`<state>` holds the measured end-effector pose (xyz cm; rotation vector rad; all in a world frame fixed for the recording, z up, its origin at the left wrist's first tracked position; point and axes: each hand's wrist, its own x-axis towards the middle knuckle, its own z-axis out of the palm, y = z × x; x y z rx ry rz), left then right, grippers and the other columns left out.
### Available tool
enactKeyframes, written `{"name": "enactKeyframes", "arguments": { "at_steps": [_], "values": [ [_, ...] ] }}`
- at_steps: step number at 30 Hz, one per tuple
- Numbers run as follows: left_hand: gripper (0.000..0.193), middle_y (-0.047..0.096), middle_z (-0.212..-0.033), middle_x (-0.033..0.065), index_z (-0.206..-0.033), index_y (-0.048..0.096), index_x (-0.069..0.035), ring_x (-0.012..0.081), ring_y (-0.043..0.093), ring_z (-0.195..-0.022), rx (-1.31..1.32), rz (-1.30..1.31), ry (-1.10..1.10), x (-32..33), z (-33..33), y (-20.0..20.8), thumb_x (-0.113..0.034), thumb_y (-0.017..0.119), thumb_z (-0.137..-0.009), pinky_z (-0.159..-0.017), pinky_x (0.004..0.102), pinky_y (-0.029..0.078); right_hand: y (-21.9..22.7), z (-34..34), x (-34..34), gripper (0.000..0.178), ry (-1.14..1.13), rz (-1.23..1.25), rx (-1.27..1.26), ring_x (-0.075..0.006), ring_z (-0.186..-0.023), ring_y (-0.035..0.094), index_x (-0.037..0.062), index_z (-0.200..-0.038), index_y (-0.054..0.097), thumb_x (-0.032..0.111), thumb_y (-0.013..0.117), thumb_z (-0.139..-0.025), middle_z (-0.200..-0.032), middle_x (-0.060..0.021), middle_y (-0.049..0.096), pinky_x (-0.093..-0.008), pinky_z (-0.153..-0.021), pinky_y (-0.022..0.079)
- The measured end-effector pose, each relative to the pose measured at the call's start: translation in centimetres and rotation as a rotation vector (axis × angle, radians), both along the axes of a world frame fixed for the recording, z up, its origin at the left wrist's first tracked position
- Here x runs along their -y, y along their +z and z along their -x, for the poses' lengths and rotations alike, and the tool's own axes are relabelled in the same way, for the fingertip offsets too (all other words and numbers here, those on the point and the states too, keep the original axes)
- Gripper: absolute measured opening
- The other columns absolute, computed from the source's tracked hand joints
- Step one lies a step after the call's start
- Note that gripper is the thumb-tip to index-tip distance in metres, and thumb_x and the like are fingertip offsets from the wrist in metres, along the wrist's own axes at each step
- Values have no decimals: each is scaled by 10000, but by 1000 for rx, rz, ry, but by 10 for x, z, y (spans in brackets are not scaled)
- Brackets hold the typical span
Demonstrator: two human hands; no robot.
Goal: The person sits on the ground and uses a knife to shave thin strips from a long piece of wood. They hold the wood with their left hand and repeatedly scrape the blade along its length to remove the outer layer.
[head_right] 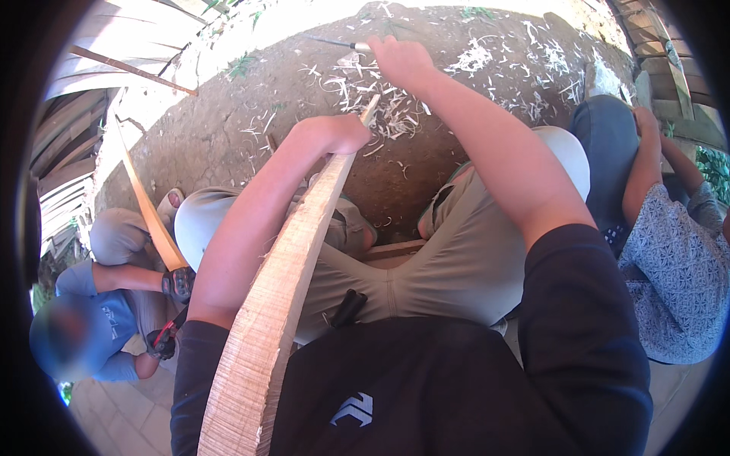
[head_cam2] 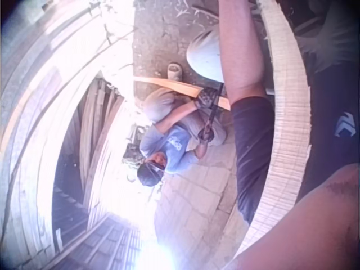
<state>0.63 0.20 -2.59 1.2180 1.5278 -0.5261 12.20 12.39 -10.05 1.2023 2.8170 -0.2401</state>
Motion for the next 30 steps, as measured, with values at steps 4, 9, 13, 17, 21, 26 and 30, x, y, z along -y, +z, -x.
{"name": "enactKeyframes", "arguments": {
  "at_steps": [4, 9, 13, 17, 21, 26, 30],
  "values": [
    [407, 645, -990, 215, -1118, 553, 89, 284, 681, -757, 3, -15, 26, -3, -6, 19, -180, 377, -868, -669, 378, 562, -14, -20, -8, 246, 108, 109, 225, -255, -871, 676, 124, -1139, 556, 179, 523, -901, -967, -93, 668, -388, -723, 531],
    [409, 646, -990, 212, -1119, 553, 88, 282, 681, -760, 0, -20, 24, -2, -2, 4, -182, 379, -867, -679, 376, 560, -37, -28, -6, 243, 150, 47, 392, -263, -851, 672, 151, -1152, 532, 157, 506, -910, -940, -87, 658, -408, -719, 525],
    [408, 647, -983, 213, -1113, 553, 92, 282, 681, -757, -10, -14, -4, -1, 1, -2, -183, 383, -863, -675, 374, 559, -8, -2, -7, 223, 8, 18, -41, -268, -870, 676, 160, -1119, 542, 153, 529, -896, -966, -90, 674, -436, -728, 525],
    [410, 648, -979, 211, -1111, 550, 99, 278, 681, -762, 6, -21, 15, -2, 0, 7, -179, 378, -863, -675, 374, 558, -13, -14, -12, 227, -12, 253, 131, -294, -888, 669, 144, -1125, 519, 154, 528, -899, -965, -114, 666, -439, -726, 527],
    [410, 647, -992, 209, -1118, 546, 100, 276, 680, -767, 19, -31, 40, -5, -7, 13, -173, 373, -865, -677, 376, 558, -66, -50, -22, 230, 62, 103, 475, -299, -828, 669, 126, -1114, 507, 132, 520, -885, -859, -119, 650, -426, -660, 531],
    [412, 639, -1009, 219, -1128, 542, 101, 280, 679, -780, -14, 4, 4, -2, 1, 2, -171, 377, -866, -679, 378, 558, 1, -5, -9, 212, -75, 25, -17, -293, -857, 676, 131, -1113, 525, 178, 525, -906, -905, -97, 676, -415, -716, 535],
    [409, 639, -1006, 220, -1130, 545, 95, 282, 678, -779, 9, -25, 42, -3, -4, 10, -174, 378, -871, -682, 377, 557, -27, -21, -12, 199, -3, 128, 44, -277, -847, 679, 133, -1091, 543, 168, 525, -896, -911, -91, 672, -427, -705, 534]
  ]
}}
